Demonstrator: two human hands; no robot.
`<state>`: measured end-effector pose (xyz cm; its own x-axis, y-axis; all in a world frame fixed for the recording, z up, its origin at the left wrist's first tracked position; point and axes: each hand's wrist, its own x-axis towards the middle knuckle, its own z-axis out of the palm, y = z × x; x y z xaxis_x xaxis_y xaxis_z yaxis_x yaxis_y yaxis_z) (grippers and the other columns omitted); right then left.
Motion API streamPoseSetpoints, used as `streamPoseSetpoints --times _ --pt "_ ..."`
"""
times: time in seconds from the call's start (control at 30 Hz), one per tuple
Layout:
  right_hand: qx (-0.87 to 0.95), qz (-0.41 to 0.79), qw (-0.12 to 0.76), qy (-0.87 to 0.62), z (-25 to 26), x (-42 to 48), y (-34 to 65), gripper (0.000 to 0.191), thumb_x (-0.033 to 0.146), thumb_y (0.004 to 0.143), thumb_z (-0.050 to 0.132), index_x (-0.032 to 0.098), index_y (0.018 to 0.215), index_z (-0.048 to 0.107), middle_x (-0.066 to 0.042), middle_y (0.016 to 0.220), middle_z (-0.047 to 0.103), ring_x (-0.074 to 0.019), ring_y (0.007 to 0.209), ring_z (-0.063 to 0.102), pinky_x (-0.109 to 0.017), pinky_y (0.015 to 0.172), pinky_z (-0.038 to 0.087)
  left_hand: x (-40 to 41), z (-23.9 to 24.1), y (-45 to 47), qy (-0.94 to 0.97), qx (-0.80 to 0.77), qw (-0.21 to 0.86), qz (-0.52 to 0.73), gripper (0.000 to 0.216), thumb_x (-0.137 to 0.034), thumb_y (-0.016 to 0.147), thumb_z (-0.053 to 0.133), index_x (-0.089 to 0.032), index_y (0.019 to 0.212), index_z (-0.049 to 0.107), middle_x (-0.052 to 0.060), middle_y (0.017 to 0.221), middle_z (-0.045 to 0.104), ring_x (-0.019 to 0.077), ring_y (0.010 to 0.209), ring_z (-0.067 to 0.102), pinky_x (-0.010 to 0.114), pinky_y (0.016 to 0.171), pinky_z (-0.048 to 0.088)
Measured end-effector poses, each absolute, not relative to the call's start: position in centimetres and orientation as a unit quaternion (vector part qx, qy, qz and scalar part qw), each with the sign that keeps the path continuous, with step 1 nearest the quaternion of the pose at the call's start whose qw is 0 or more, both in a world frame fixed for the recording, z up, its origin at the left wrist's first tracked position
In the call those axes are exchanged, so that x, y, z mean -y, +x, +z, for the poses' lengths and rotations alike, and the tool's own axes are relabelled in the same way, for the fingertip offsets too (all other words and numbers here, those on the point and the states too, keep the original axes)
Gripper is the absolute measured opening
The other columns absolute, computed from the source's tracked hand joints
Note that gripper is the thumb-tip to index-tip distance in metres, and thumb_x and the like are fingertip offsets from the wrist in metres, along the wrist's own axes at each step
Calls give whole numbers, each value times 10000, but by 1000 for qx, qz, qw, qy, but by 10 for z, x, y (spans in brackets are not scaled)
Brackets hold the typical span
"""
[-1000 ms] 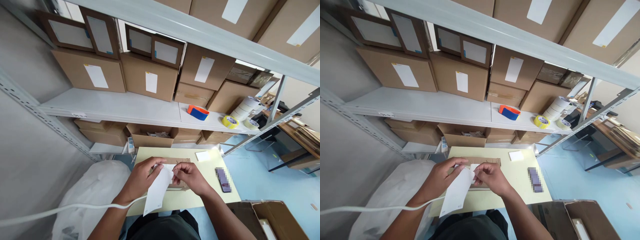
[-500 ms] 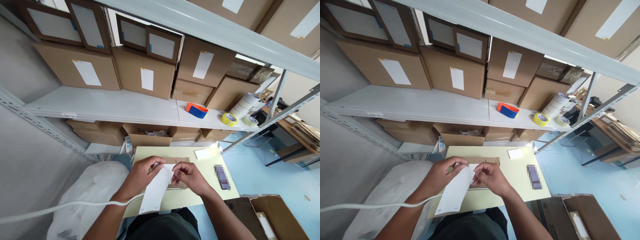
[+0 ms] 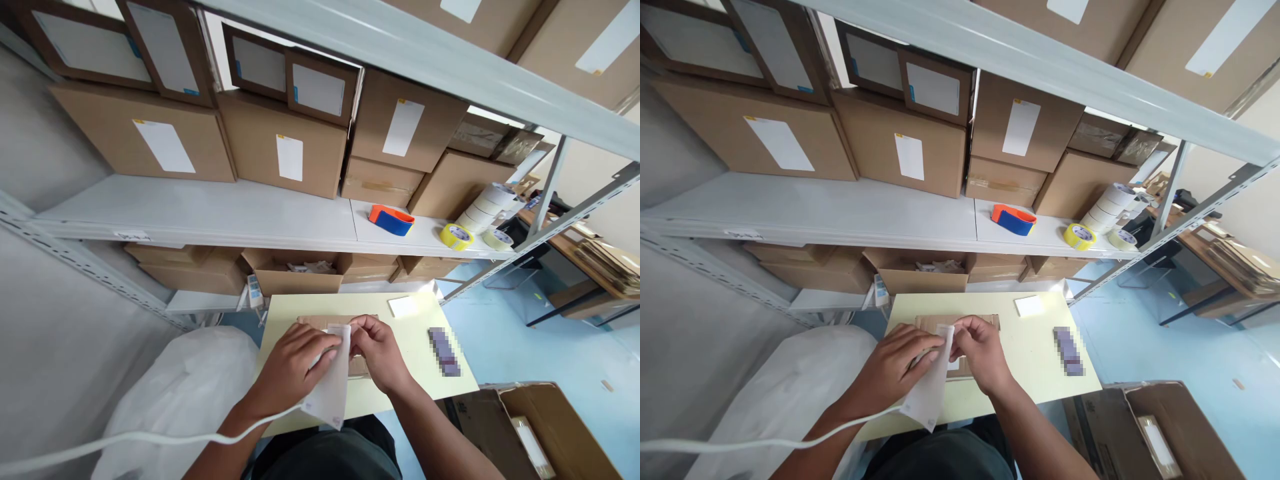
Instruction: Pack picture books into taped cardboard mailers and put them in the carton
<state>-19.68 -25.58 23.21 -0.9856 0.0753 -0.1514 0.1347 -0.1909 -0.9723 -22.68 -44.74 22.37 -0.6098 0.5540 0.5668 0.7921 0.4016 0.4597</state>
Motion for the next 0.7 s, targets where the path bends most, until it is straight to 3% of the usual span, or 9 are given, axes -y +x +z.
streamPoseSetpoints --times 0.13,0.27,0.4,0.57,0.7 --pt "-707 -706 -36 15 231 264 -193 220 419 908 691 203 864 684 -6 746 707 -146 677 658 -281 662 550 443 222 -219 -327 814 81 -474 224 -330 1009 538 -227 1157 672 10 986 776 143 859 709 240 768 526" --pt "-786 -612 -80 -34 226 268 -193 146 345 937 647 212 899 695 -24 836 727 -159 763 671 -289 734 531 438 218 -217 -238 812 48 -532 235 -383 984 554 -230 1060 715 -5 923 791 132 778 718 213 722 532" --pt "-808 -583 -56 -61 221 267 -195 159 350 947 647 212 892 703 -22 804 712 -161 762 655 -285 734 515 437 214 -218 -199 810 27 -551 286 -404 970 533 -230 990 759 -6 848 794 138 736 717 215 705 524" --pt "-677 -735 8 20 203 254 -203 254 438 908 716 206 825 654 8 716 676 -137 650 628 -277 675 520 450 192 -226 -8 764 8 -646 338 -505 852 632 -189 824 747 14 660 729 158 610 654 239 574 496" --pt "-470 -866 9 170 182 220 -220 224 310 836 786 196 745 615 20 719 660 -105 603 610 -234 617 540 477 168 -237 187 608 73 -768 346 -506 705 765 -170 751 694 -10 582 657 116 528 546 223 501 449"
